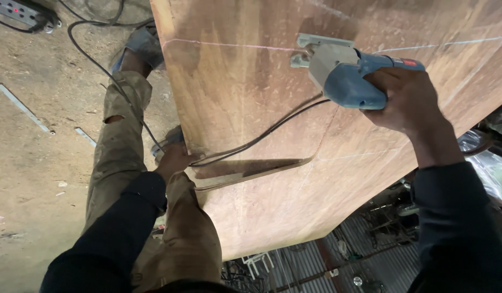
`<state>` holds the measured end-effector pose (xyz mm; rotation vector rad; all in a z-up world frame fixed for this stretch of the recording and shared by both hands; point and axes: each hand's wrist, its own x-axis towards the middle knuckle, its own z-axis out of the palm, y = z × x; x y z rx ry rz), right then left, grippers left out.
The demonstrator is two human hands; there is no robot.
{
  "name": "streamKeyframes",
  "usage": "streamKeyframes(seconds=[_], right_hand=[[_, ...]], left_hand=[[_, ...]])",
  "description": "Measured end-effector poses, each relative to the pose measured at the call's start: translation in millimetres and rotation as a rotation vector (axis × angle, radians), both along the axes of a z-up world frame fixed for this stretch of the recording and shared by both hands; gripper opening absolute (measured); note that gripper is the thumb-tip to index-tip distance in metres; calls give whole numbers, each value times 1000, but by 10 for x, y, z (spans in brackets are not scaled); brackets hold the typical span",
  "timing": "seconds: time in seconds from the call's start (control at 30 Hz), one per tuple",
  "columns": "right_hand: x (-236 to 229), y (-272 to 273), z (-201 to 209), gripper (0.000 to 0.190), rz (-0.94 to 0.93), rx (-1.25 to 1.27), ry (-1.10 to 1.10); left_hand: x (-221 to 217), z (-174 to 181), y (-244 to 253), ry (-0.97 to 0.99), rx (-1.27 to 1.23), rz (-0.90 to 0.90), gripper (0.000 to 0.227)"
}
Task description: Cutting a curved shape out of a plywood board using a jigsaw.
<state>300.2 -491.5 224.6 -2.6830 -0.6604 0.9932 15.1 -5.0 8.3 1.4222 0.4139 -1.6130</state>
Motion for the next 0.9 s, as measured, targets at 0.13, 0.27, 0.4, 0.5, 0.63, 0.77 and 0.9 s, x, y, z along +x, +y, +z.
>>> streamKeyframes(seconds=[0.13, 0.27, 0.4, 0.5, 0.63, 0.77, 0.9], right_hand=[[33, 57, -7, 33, -29, -22, 41], [60, 124, -17, 34, 4, 19, 9], [65, 174, -43, 31, 22, 24, -5], [68, 221, -52, 30, 29, 24, -4], [93, 328, -21, 32, -17, 8, -14], [86, 369, -50, 31, 0, 28, -3], [98, 414, -71, 34, 2, 27, 1]], left_hand=[[-77, -37, 17, -65, -39, 32, 38], [-96, -78, 16, -80, -26, -51, 37], [15, 48, -9, -65, -75, 144, 40], [43, 63, -21, -50, -53, 97, 39], [-44, 5, -5, -40, -78, 215, 38], [-118, -78, 11, -199, -26, -37, 42], [-123, -99, 9, -135, 45, -69, 43]])
